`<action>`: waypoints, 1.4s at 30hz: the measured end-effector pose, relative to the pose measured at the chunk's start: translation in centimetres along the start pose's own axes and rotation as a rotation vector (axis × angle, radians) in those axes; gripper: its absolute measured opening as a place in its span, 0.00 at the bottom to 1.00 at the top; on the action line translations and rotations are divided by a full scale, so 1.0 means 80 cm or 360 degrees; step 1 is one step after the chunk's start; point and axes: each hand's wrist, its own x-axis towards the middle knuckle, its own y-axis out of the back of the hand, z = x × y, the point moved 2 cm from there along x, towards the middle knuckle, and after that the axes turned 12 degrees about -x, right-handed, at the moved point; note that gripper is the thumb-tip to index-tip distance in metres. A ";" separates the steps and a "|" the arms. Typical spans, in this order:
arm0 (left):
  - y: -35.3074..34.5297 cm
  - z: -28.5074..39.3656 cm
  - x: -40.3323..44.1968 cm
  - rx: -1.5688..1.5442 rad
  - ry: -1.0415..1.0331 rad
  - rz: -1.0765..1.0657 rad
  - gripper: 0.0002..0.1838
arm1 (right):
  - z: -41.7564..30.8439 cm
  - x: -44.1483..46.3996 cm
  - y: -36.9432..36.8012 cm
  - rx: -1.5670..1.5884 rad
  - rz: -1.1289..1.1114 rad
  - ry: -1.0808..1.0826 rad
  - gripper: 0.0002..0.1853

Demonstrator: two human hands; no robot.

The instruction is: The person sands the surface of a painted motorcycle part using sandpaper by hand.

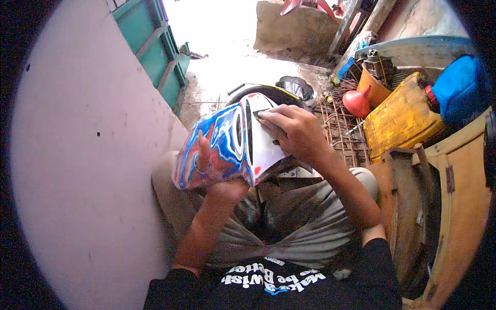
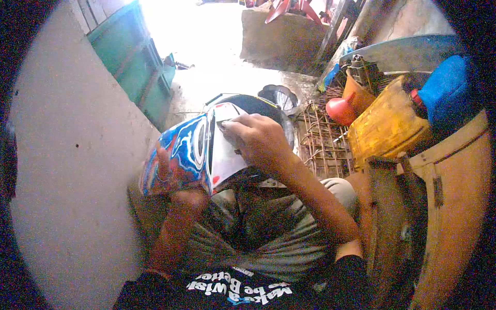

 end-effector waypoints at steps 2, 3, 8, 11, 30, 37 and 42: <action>-0.003 -0.003 0.008 -0.0219 0.0094 -0.0040 0.54 | -0.018 0.000 0.009 0.0160 0.0071 0.0120 0.10; 0.010 0.000 0.000 -0.0419 0.0105 -0.0337 0.55 | -0.048 -0.004 0.016 0.0342 0.0170 0.0298 0.09; -0.012 0.001 -0.004 -0.0347 0.0138 -0.0162 0.56 | 0.003 0.017 0.001 0.0089 0.0008 0.0004 0.12; -0.003 -0.002 0.003 -0.0202 0.0144 0.0144 0.56 | -0.008 0.010 0.000 0.0138 -0.0078 0.0214 0.13; 0.019 -0.004 0.005 -0.0148 0.0130 0.0020 0.51 | -0.035 0.017 0.010 0.0432 -0.0034 0.0253 0.12; 0.006 0.001 0.007 -0.0197 0.0158 -0.0229 0.49 | 0.021 0.016 0.001 0.0042 -0.0175 -0.0009 0.11; 0.045 0.002 0.002 -0.0392 0.0232 -0.0120 0.49 | -0.039 0.006 0.011 0.0385 0.0149 0.0458 0.11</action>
